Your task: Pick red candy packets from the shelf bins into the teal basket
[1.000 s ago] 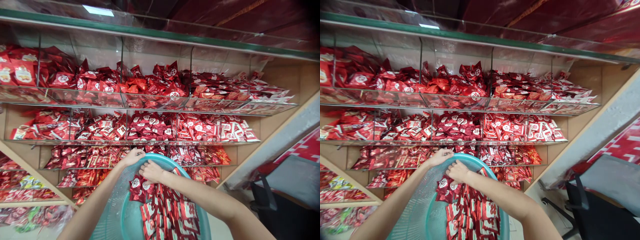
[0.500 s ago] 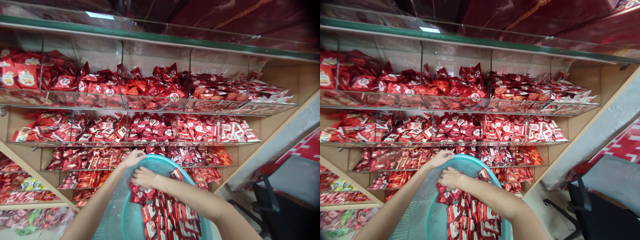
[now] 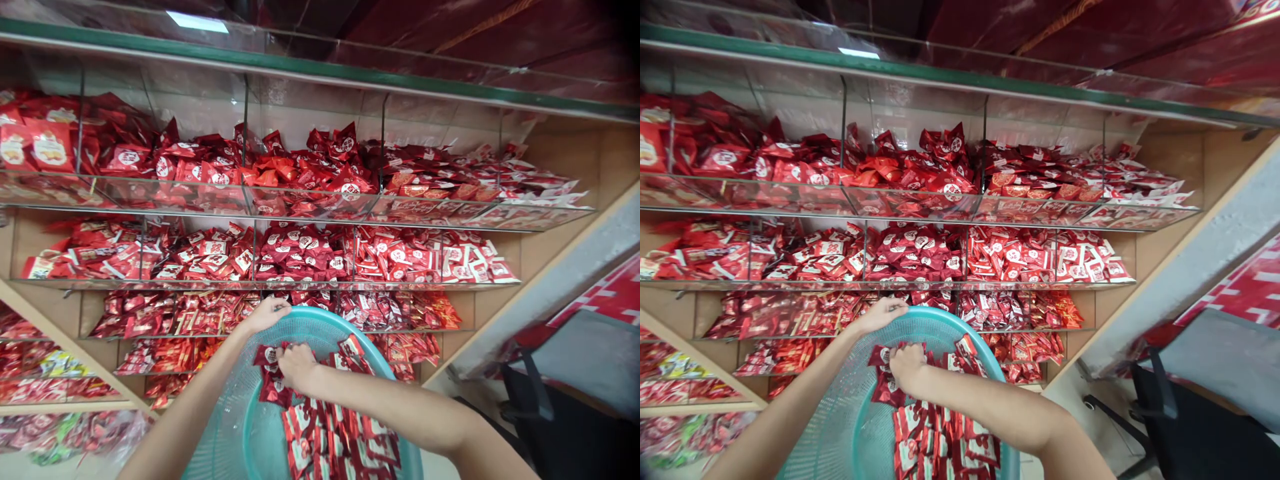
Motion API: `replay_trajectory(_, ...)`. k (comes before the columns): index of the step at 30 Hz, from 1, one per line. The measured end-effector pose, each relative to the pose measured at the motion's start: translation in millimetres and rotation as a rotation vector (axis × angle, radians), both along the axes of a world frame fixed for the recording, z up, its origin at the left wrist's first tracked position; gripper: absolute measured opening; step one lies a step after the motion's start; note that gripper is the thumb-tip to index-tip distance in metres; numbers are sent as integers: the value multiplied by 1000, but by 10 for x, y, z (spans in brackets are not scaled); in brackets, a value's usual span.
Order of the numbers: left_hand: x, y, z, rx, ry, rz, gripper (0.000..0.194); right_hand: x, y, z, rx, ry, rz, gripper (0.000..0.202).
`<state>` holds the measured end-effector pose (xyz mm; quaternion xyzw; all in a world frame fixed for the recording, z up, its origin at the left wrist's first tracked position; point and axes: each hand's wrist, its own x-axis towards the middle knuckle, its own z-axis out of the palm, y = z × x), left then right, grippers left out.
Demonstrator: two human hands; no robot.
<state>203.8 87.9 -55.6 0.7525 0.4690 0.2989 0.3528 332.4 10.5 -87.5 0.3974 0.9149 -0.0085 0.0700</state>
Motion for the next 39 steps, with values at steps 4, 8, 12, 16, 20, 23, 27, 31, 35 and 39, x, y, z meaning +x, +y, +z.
replay_trajectory(4, 8, -11, 17, -8, 18, 17, 35, -1, -69, -107, -93, -147, -105, 49)
replay_trajectory(8, 14, -14, 21, -5, 28, 24, 35, 15, -5, -10, -235, -141, -149, 74)
replay_trajectory(12, 10, -11, 13, -4, 28, 17, 35, 106, 117, 192, -358, -52, -182, 72)
replay_trajectory(16, 9, -4, 11, 0, 45, 7, 36, 238, 261, 347, -389, 1, -150, 42)
replay_trajectory(20, 12, -5, 16, 7, 46, -9, 35, 346, 434, 422, -437, 54, -73, 31)
replay_trajectory(23, 9, -8, 16, 8, 35, -5, 35, 374, 524, 402, -503, 121, 8, 29)
replay_trajectory(27, 1, -11, 5, 9, 21, -8, 34, 342, 499, 347, -546, 149, 38, 25)
replay_trajectory(31, -4, -4, -12, 28, -4, -6, 34, 318, 360, 482, -387, 32, -24, 26)
replay_trajectory(35, -4, 12, -22, 30, -17, -14, 32, 354, 237, 891, -248, 59, -53, 24)
replay_trajectory(39, -9, 14, -14, 45, -26, -53, 29, 452, 247, 1411, -102, 242, -33, 17)
